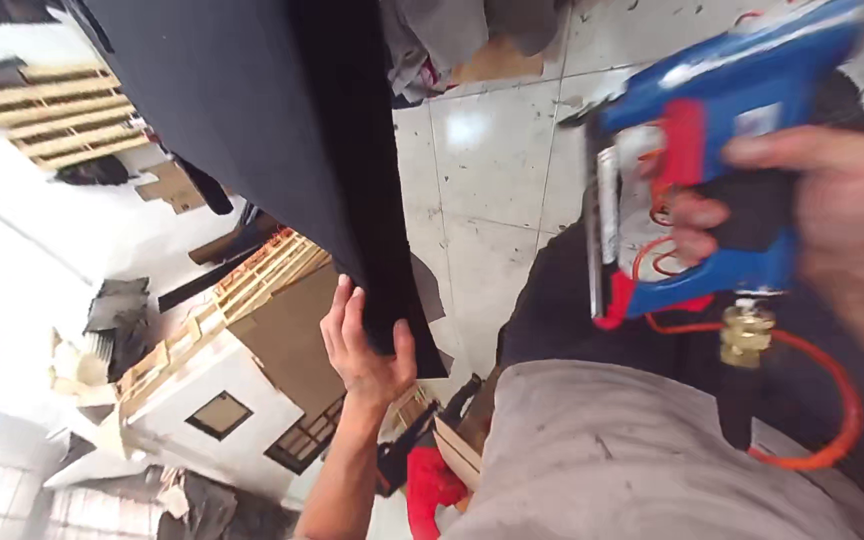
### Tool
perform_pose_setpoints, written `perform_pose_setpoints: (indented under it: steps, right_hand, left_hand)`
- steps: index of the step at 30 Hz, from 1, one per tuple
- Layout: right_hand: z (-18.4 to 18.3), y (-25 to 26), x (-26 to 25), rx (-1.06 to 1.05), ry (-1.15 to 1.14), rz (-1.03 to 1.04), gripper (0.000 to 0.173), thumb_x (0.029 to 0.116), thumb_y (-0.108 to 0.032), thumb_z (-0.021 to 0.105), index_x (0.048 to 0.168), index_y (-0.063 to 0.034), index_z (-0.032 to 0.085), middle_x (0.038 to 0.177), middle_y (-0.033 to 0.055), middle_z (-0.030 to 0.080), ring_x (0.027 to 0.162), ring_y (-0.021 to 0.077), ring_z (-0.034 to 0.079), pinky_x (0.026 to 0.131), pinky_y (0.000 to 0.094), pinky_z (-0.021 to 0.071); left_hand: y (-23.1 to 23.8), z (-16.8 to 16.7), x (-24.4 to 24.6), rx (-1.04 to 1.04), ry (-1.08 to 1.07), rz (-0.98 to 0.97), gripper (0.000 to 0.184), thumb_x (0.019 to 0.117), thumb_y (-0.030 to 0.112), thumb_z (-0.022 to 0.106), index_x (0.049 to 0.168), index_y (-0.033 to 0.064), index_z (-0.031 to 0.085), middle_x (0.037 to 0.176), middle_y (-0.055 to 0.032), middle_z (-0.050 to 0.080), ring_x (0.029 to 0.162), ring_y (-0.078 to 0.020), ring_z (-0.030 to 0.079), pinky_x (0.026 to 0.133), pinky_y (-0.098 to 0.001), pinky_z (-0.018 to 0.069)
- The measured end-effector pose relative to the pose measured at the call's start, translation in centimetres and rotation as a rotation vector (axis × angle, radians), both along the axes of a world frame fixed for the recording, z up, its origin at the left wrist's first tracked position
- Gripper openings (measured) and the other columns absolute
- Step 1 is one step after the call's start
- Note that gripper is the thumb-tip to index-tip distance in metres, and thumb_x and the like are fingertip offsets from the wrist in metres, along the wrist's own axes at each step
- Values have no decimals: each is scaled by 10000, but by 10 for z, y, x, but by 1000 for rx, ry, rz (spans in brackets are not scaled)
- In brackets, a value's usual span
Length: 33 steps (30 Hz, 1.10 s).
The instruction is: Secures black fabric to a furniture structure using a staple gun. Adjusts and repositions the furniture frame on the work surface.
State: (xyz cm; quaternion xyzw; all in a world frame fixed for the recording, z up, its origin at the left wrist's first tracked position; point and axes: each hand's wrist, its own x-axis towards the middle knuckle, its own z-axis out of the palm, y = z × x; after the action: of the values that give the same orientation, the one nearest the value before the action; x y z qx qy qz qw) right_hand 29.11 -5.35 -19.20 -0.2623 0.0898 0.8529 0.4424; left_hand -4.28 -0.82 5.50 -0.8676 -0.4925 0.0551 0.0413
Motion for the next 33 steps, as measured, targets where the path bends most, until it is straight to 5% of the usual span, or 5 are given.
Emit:
perform_pose_setpoints:
  steps: [7, 14, 22, 26, 33]
  right_hand:
    - [18, -133, -75, 26, -676, -595, 310, 989, -260, 515, 1267, -156, 604, 736, -77, 632, 614, 95, 666, 594, 309, 630]
    - [61, -216, -236, -270, -912, -739, 244, 962, -257, 618, 1184, -160, 650, 784, -70, 681, 630, 86, 673, 610, 298, 612]
    - [-15, -242, -368, -447, -1050, -603, 580, 902, -599, 602, 1079, -50, 656, 892, 171, 672, 804, 338, 675, 698, 631, 493]
    - [-39, -241, -421, -456, -1009, -741, 571, 922, -581, 572, 1067, -35, 653, 846, 193, 654, 781, 387, 656, 646, 641, 456]
    - [-65, -187, -482, -516, -1023, -1173, 509, 955, -582, 537, 1000, -85, 640, 761, 82, 611, 680, 232, 616, 568, 477, 444]
  left_hand:
    - [3, 5, -60, -128, 84, -540, 310, 962, 328, 621, 1206, 170, 729, 1519, -199, 500, 1480, -396, 369, 1236, -510, 286]
    - [-46, 17, -108, -85, 285, -803, 676, 879, 710, 560, 1253, 166, 705, 1408, -109, 636, 1454, -355, 431, 1241, -595, 152]
    - [-60, -2, -130, 198, 535, -1086, 481, 937, 438, 617, 1289, 128, 723, 1370, -114, 671, 1387, -384, 518, 1202, -603, 271]
    - [-61, -9, -129, 245, 638, -1260, 331, 976, 279, 574, 1220, 161, 764, 1297, -66, 719, 1315, -330, 599, 1177, -588, 325]
    - [-56, -16, -130, 393, 718, -1450, 627, 765, 662, 631, 1077, 137, 776, 1179, -98, 750, 1199, -298, 656, 1137, -555, 360]
